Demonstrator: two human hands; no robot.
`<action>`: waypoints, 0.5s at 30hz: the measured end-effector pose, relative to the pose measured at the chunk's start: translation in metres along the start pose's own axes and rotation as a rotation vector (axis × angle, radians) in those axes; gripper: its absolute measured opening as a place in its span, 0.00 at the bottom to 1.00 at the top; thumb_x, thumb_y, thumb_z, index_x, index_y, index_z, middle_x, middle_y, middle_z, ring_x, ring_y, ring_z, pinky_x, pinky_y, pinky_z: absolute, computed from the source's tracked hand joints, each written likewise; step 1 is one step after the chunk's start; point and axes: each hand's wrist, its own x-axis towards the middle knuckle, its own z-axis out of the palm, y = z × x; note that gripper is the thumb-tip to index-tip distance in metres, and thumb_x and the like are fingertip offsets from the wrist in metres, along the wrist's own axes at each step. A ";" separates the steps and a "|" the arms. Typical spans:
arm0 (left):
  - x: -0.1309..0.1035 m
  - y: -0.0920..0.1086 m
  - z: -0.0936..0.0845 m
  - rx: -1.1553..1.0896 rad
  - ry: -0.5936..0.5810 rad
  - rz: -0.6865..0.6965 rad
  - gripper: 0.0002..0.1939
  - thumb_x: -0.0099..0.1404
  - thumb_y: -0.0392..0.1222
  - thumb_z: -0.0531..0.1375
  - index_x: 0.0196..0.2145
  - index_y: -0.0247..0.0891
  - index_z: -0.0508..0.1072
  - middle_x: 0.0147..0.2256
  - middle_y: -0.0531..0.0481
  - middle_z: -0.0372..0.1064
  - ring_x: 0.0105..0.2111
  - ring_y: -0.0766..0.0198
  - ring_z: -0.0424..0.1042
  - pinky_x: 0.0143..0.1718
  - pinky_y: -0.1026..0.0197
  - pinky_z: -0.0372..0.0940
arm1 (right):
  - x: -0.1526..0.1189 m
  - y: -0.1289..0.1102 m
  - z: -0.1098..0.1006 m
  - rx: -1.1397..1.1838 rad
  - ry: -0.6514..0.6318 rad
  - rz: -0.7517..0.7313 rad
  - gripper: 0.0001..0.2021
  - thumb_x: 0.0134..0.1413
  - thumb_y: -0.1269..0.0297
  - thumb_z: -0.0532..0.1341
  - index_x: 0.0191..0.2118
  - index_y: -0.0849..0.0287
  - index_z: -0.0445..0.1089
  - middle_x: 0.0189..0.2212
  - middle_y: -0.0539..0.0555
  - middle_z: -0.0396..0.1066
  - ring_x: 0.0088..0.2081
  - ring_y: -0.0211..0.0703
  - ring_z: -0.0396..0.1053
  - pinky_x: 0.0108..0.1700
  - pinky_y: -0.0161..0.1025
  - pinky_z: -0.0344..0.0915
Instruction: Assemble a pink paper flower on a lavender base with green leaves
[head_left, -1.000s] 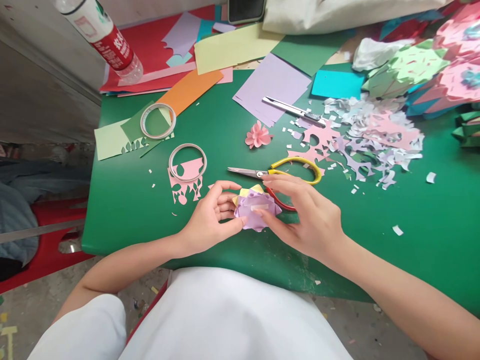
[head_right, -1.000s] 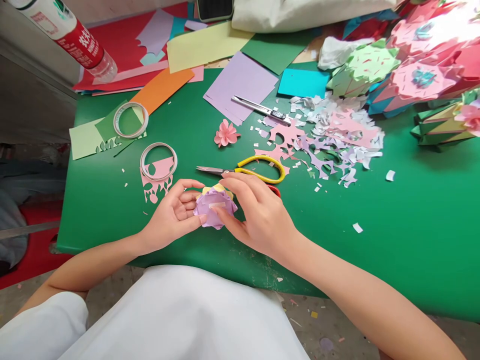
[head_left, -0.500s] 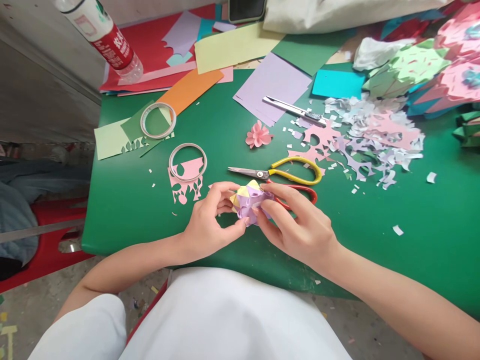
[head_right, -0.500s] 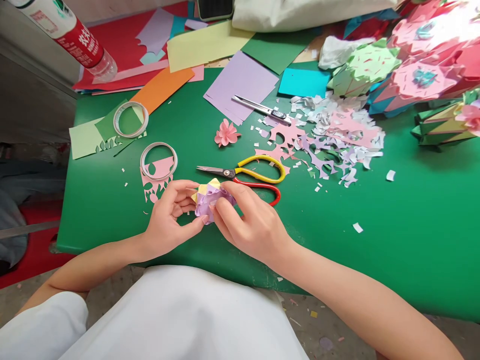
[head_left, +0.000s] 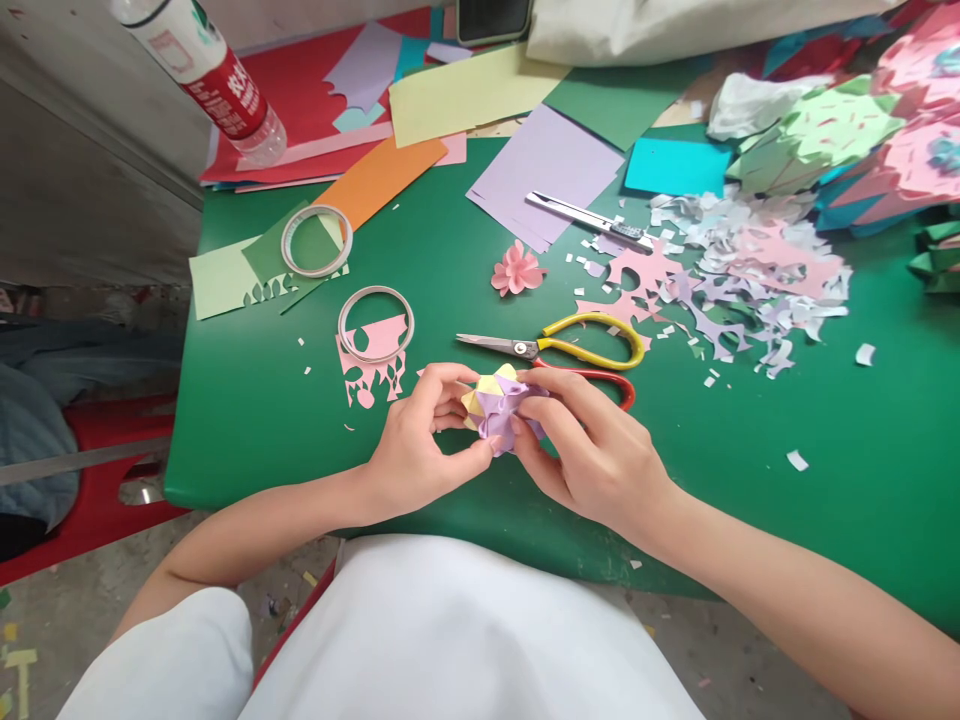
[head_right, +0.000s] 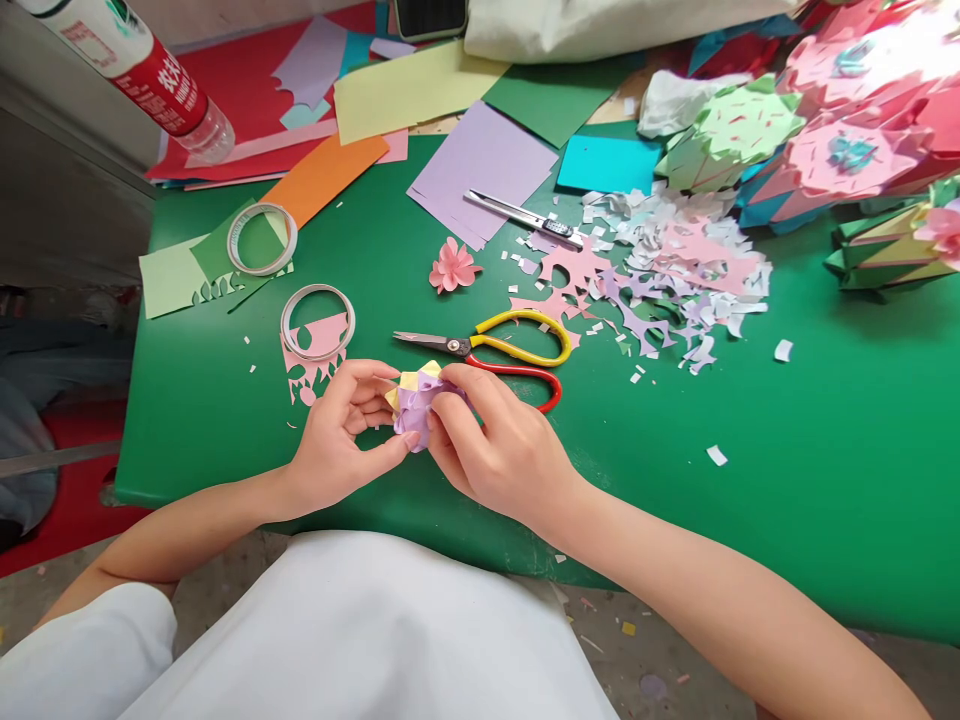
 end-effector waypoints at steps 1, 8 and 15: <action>0.000 0.000 0.000 -0.004 -0.002 -0.012 0.25 0.56 0.34 0.69 0.47 0.42 0.64 0.37 0.53 0.76 0.37 0.68 0.79 0.42 0.66 0.76 | 0.000 0.000 0.000 0.007 -0.010 -0.003 0.04 0.60 0.73 0.61 0.39 0.60 0.65 0.40 0.62 0.77 0.40 0.46 0.78 0.35 0.35 0.73; 0.001 0.002 -0.002 -0.042 -0.001 -0.072 0.24 0.55 0.35 0.69 0.46 0.42 0.64 0.38 0.54 0.76 0.37 0.70 0.79 0.41 0.69 0.75 | -0.001 0.002 -0.001 0.032 0.002 0.019 0.04 0.61 0.74 0.60 0.39 0.59 0.65 0.41 0.61 0.76 0.41 0.45 0.77 0.38 0.35 0.73; 0.001 0.002 -0.001 -0.030 -0.009 -0.070 0.24 0.55 0.36 0.69 0.46 0.42 0.63 0.37 0.55 0.76 0.36 0.70 0.78 0.41 0.68 0.76 | -0.001 0.001 0.000 0.037 -0.010 0.040 0.04 0.61 0.72 0.61 0.39 0.58 0.65 0.41 0.59 0.76 0.41 0.44 0.77 0.37 0.35 0.73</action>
